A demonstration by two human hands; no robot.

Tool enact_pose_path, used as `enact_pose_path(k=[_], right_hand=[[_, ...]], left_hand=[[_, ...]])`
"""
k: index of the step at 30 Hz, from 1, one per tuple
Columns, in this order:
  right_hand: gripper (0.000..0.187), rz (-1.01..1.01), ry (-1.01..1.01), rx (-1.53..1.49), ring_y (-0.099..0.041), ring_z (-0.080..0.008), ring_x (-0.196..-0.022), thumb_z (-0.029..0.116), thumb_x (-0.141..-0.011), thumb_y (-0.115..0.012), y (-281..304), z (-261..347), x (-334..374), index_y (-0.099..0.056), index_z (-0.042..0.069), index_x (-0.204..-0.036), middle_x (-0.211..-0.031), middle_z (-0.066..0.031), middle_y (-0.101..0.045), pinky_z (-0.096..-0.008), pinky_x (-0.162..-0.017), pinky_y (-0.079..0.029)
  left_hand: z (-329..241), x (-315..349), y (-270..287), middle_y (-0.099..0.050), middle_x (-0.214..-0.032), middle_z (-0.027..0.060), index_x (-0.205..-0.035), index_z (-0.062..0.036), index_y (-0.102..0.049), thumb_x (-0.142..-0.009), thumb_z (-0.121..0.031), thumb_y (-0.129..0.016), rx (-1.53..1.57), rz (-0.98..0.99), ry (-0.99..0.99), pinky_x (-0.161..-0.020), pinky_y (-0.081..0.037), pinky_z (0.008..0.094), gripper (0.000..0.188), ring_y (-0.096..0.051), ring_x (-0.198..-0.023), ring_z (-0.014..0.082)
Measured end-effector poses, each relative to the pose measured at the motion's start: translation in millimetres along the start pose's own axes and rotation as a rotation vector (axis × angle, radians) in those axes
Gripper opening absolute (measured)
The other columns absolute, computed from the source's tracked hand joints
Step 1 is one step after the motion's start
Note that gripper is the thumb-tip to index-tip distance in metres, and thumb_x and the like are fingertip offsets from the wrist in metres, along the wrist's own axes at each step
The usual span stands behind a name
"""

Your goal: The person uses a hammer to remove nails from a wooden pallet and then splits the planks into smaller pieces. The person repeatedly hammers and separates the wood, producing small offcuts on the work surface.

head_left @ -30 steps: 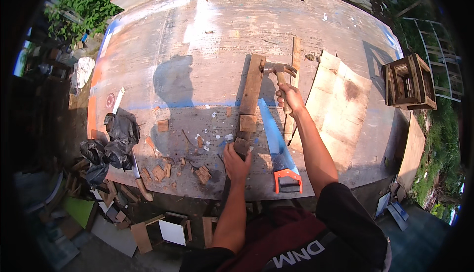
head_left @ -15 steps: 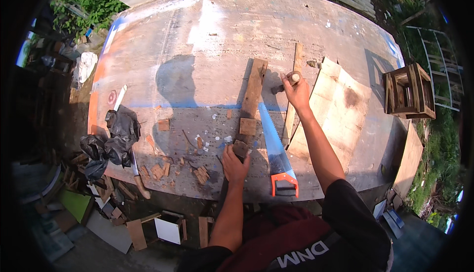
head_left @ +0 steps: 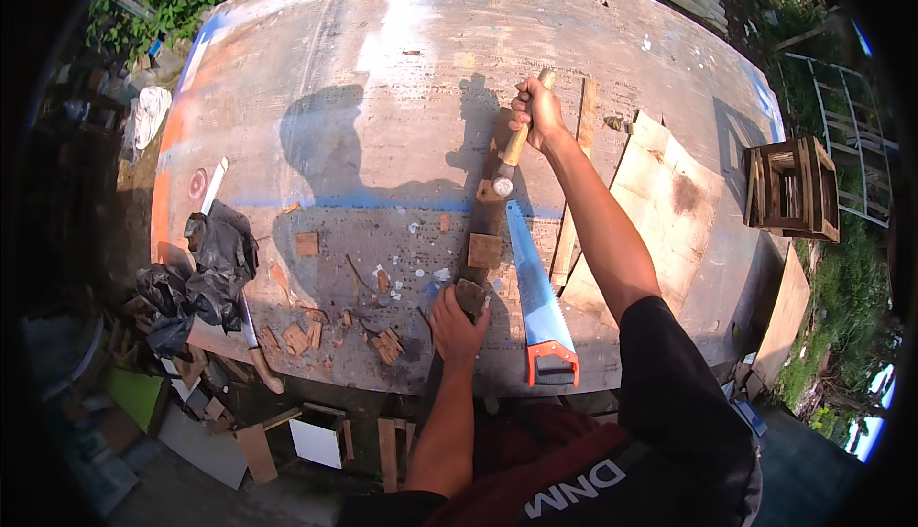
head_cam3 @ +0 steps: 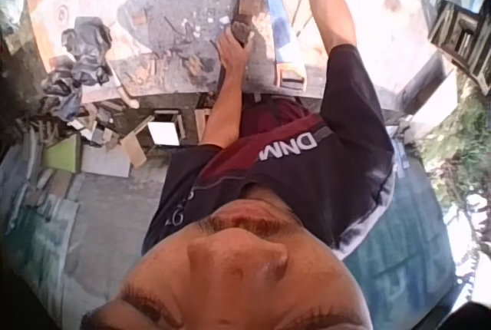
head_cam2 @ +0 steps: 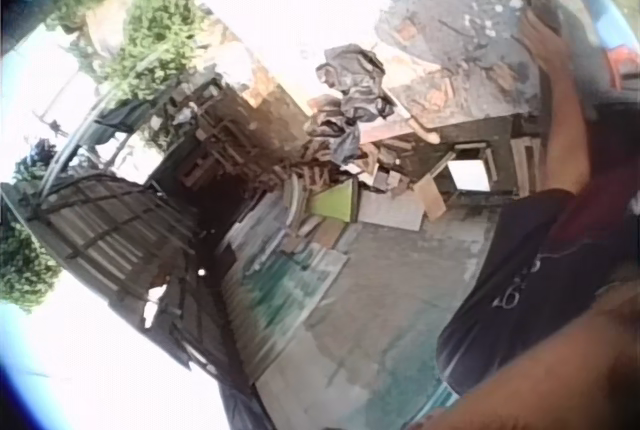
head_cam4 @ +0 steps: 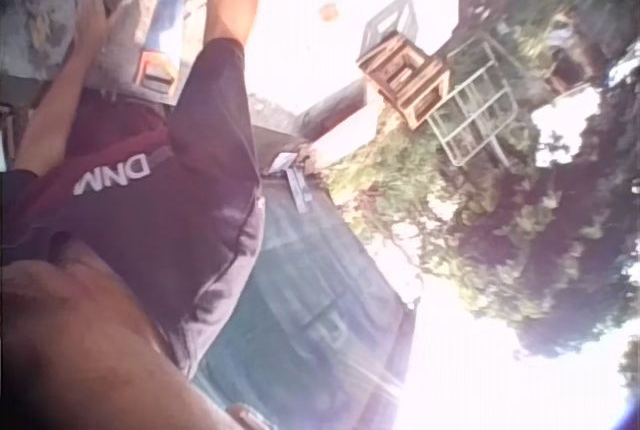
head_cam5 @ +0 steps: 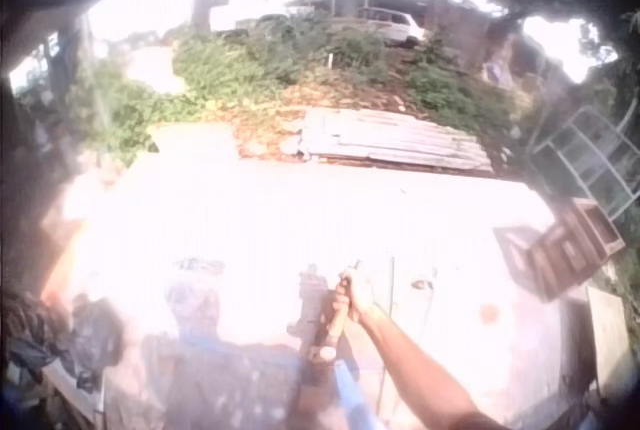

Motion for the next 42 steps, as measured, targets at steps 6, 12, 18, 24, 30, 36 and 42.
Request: enact_pose_path(k=[6, 12, 18, 24, 30, 36, 42], right_hand=[[0.018, -0.051, 0.045, 0.082, -0.032, -0.0104, -0.045, 0.016, -0.089, -0.056, 4, 12, -44, -0.043, 0.012, -0.077, -0.059, 0.0026, -0.033, -0.0313, -0.041, -0.033], [0.023, 0.005, 0.132, 0.091, -0.031, -0.0111, -0.045, 0.016, -0.089, -0.056, 8, 9, -43, -0.041, 0.014, -0.072, -0.058, 0.0024, -0.033, -0.0319, -0.042, -0.032], [0.016, -0.081, 0.072, -0.073, -0.032, -0.0097, -0.047, 0.016, -0.091, -0.054, 33, 16, -87, -0.044, 0.013, -0.078, -0.062, 0.0030, -0.034, -0.0305, -0.043, -0.033], [0.017, 0.026, 0.078, 0.031, -0.031, -0.0075, -0.044, 0.016, -0.092, -0.056, 38, 23, -107, -0.044, 0.013, -0.081, -0.061, 0.0039, -0.034, -0.0288, -0.042, -0.032], [0.032, 0.056, 0.393, 0.348, -0.036, -0.0124, -0.041, 0.026, -0.096, -0.063, -13, 22, -19, -0.044, 0.012, -0.074, -0.056, 0.0001, -0.040, -0.0303, -0.043, -0.033], [0.039, -0.181, 0.542, 0.078, -0.037, -0.0144, -0.046, 0.032, -0.095, -0.067, 18, 14, 34, -0.043, 0.012, -0.070, -0.056, -0.0010, -0.040, -0.0325, -0.048, -0.035], [0.024, -0.327, 0.646, 0.057, -0.038, -0.0128, -0.046, 0.019, -0.092, -0.060, 16, 4, 43, -0.050, 0.010, -0.073, -0.057, 0.0002, -0.040, -0.0313, -0.046, -0.034]], left_hand=[[0, 3, 2, -0.052, -0.135, 0.0241, -0.142, 0.0011, -0.040, -0.081, -0.034, -0.079, 0.039, -0.020, -0.004, -0.103, -0.041, 0.0533, 0.080, -0.052, -0.124, 0.0433], [1, 1, 1, -0.052, -0.136, 0.0230, -0.143, -0.0009, -0.039, -0.081, -0.037, -0.079, 0.010, -0.017, 0.002, -0.102, -0.042, 0.0514, 0.082, -0.053, -0.123, 0.0419], [4, -1, 1, -0.053, -0.136, 0.0215, -0.143, -0.0034, -0.040, -0.082, -0.041, -0.078, 0.034, 0.007, 0.014, -0.101, -0.042, 0.0506, 0.081, -0.053, -0.122, 0.0411], [1, 0, 1, -0.051, -0.138, 0.0207, -0.144, -0.0041, -0.039, -0.082, -0.040, -0.078, 0.034, 0.015, 0.012, -0.102, -0.042, 0.0492, 0.082, -0.053, -0.124, 0.0393], [-1, 2, 2, -0.051, -0.138, 0.0199, -0.145, -0.0032, -0.037, -0.084, -0.040, -0.077, -0.033, -0.001, 0.001, -0.100, -0.043, 0.0482, 0.083, -0.054, -0.120, 0.0380], [3, 1, -6, -0.049, -0.140, 0.0189, -0.147, -0.0029, -0.034, -0.085, -0.047, -0.074, -0.114, 0.019, 0.000, -0.099, -0.042, 0.0468, 0.085, -0.053, -0.121, 0.0360], [4, -1, -14, -0.045, -0.144, 0.0185, -0.148, -0.0025, -0.030, -0.090, -0.049, -0.069, -0.120, 0.074, 0.019, -0.101, -0.040, 0.0477, 0.085, -0.050, -0.126, 0.0348]])
Point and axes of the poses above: each hand's wrist, its own x-axis away from the middle knuckle, its own y-axis out of the back of the hand, z = x × y, the point moved 4 cm from there along -x, towards the middle knuckle
